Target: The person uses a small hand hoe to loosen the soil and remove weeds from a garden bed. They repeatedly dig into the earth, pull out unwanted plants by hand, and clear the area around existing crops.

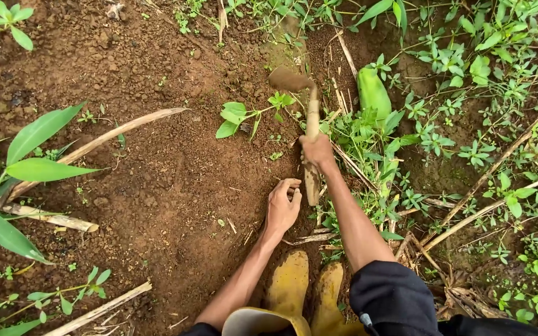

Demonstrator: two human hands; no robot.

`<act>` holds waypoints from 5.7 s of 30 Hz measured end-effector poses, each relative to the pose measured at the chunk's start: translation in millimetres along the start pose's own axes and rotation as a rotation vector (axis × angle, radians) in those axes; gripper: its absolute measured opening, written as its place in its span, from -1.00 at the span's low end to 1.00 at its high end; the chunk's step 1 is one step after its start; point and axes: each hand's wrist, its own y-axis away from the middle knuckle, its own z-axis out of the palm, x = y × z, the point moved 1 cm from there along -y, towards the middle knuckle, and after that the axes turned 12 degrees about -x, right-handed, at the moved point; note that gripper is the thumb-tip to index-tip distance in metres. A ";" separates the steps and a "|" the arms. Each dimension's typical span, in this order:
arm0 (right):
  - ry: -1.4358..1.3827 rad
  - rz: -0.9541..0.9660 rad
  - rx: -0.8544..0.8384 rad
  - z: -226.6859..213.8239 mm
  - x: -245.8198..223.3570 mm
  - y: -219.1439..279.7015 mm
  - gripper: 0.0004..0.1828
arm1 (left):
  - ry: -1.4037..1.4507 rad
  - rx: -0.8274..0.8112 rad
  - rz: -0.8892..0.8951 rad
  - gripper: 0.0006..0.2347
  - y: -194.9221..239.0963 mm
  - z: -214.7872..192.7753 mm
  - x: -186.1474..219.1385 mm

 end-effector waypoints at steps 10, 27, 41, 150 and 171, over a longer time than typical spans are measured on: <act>0.311 0.149 -0.054 -20.7 46.9 126.4 -0.44 | -0.046 0.143 -0.036 -0.84 -7.5 8.8 -2.5; 0.245 -0.006 0.016 9.3 -1.9 26.4 -0.39 | -0.364 0.347 0.079 -0.83 -93.8 -25.5 -50.7; 0.076 0.032 -0.012 -44.6 22.2 66.0 -0.57 | 0.031 0.350 -0.217 -0.82 -113.7 -17.8 -38.5; -0.152 0.304 0.117 -2.1 67.8 57.5 -0.21 | -0.623 0.293 0.030 -0.37 0.7 41.6 -13.3; 0.240 0.420 -0.106 -44.4 128.8 218.1 -0.18 | -2.597 -0.057 0.211 -0.49 54.0 120.3 -107.5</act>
